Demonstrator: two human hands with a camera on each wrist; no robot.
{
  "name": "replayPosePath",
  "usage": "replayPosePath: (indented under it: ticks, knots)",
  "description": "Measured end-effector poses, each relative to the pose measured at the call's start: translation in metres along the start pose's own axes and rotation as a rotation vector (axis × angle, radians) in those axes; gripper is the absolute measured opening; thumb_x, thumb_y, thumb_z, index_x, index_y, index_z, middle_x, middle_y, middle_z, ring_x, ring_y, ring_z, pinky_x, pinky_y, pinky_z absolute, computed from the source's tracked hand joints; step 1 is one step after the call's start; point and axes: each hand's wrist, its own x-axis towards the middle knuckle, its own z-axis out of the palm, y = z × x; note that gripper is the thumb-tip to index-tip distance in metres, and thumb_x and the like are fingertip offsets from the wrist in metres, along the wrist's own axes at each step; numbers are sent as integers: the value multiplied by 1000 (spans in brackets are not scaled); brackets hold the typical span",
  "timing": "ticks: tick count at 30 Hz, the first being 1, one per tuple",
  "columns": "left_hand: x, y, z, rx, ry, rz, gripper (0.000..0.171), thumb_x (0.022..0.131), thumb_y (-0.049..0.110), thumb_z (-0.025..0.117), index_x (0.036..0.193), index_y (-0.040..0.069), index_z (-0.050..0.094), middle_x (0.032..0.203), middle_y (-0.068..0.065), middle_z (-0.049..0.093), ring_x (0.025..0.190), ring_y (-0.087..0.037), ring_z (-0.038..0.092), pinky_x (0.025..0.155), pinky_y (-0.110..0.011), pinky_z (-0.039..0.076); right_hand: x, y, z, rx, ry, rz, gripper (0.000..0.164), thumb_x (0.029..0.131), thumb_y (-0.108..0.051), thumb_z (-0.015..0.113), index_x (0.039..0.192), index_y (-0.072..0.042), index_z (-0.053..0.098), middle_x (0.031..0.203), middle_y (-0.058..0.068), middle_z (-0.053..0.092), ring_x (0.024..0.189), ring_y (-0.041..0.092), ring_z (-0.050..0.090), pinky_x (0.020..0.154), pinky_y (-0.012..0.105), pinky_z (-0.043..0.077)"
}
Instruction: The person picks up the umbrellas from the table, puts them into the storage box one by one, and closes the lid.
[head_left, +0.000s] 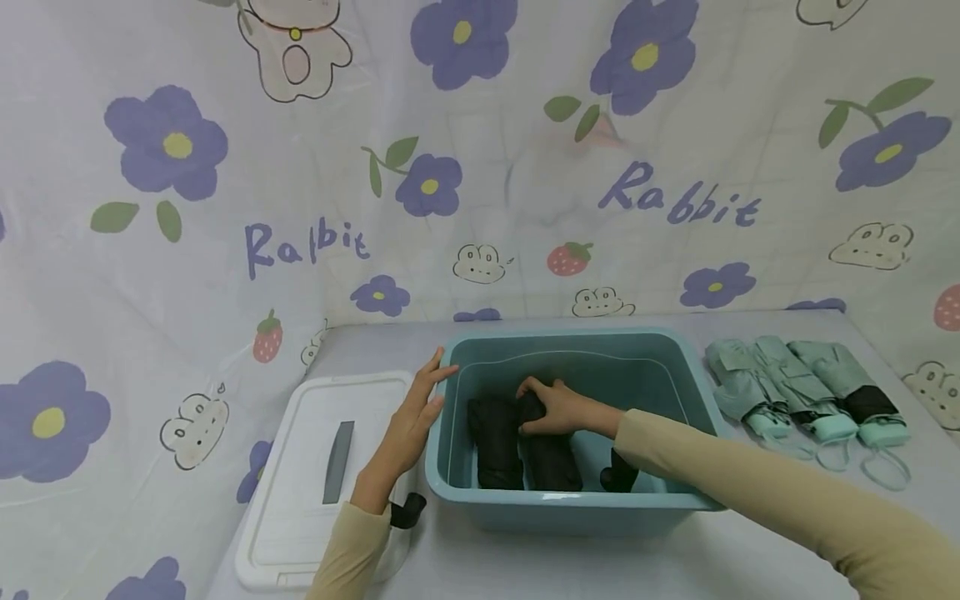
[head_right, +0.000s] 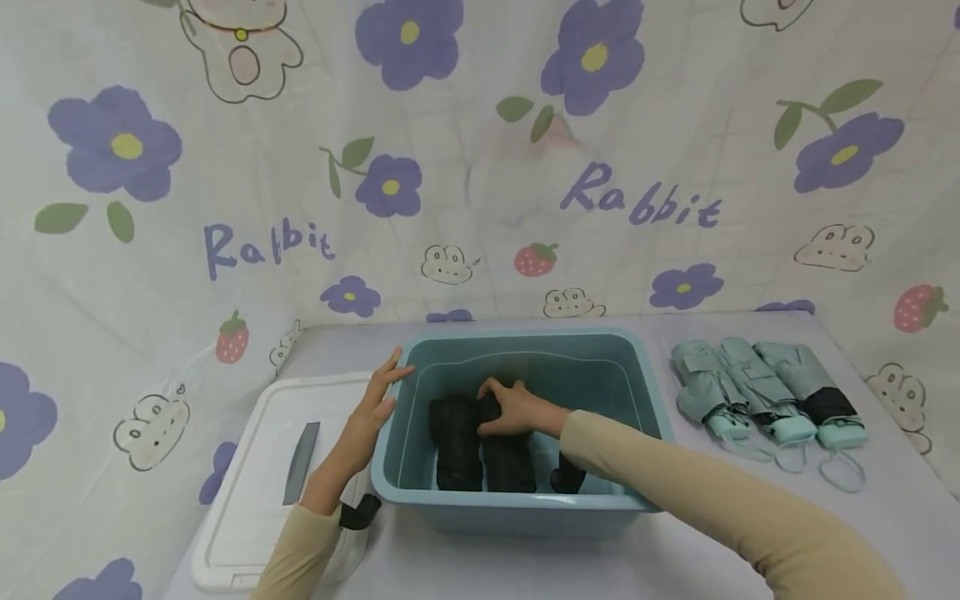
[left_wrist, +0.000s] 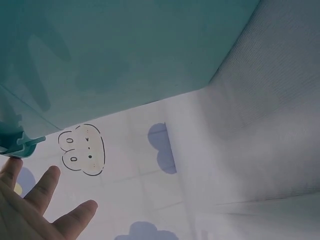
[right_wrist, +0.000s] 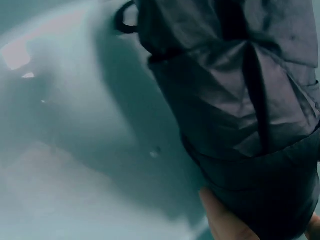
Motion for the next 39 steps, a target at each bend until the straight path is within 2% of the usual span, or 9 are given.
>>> replayPosePath:
  ticks: [8, 12, 17, 28, 31, 34, 39]
  knots:
    - [-1, 1, 2, -26, 4, -19, 48, 100, 45, 27, 143, 25, 32, 156, 3, 9, 143, -22, 10, 104, -63, 21, 5, 1, 10, 41, -8, 60, 51, 86, -32, 64, 127, -14, 41, 122, 29, 38, 98, 33, 49, 77, 47, 44]
    - [-1, 2, 3, -28, 6, -19, 48, 100, 44, 27, 143, 24, 32, 156, 3, 9, 143, -23, 10, 103, -64, 21, 5, 1, 10, 38, -44, 99, 51, 86, -32, 64, 127, -14, 39, 125, 30, 36, 102, 36, 50, 80, 49, 44]
    - [-5, 1, 4, -36, 17, -28, 48, 100, 44, 27, 143, 24, 32, 156, 3, 8, 143, -23, 9, 103, -66, 18, 6, 0, 11, 52, -77, 105, 54, 86, -33, 64, 130, -15, 39, 130, 32, 32, 111, 40, 46, 87, 53, 42]
    - [1, 2, 3, -36, 15, -3, 52, 99, 49, 24, 143, 23, 32, 156, 2, 9, 143, -24, 10, 103, -65, 19, 5, -1, -6, 73, -203, 128, 53, 92, -33, 57, 137, -16, 34, 136, 26, 31, 120, 37, 40, 82, 44, 46]
    - [1, 3, 3, -38, 11, -16, 50, 100, 47, 25, 143, 24, 32, 156, 3, 8, 143, -22, 9, 103, -65, 19, 6, -1, -9, 81, -224, 134, 54, 92, -32, 56, 139, -17, 32, 139, 26, 29, 118, 36, 41, 76, 41, 51]
    - [1, 6, 2, -46, 3, -39, 45, 101, 39, 27, 144, 24, 31, 156, 4, 7, 143, -21, 8, 103, -65, 19, 5, -2, -12, 98, -236, 144, 56, 93, -31, 56, 142, -19, 30, 143, 25, 23, 108, 34, 51, 68, 40, 54]
    - [0, 19, 1, -60, 1, -60, 43, 101, 22, 31, 143, 14, 33, 156, -5, 9, 143, -28, 8, 102, -67, 18, 2, -6, -16, 76, -245, 155, 57, 93, -32, 55, 143, -22, 30, 147, 22, 19, 93, 31, 57, 66, 42, 54]
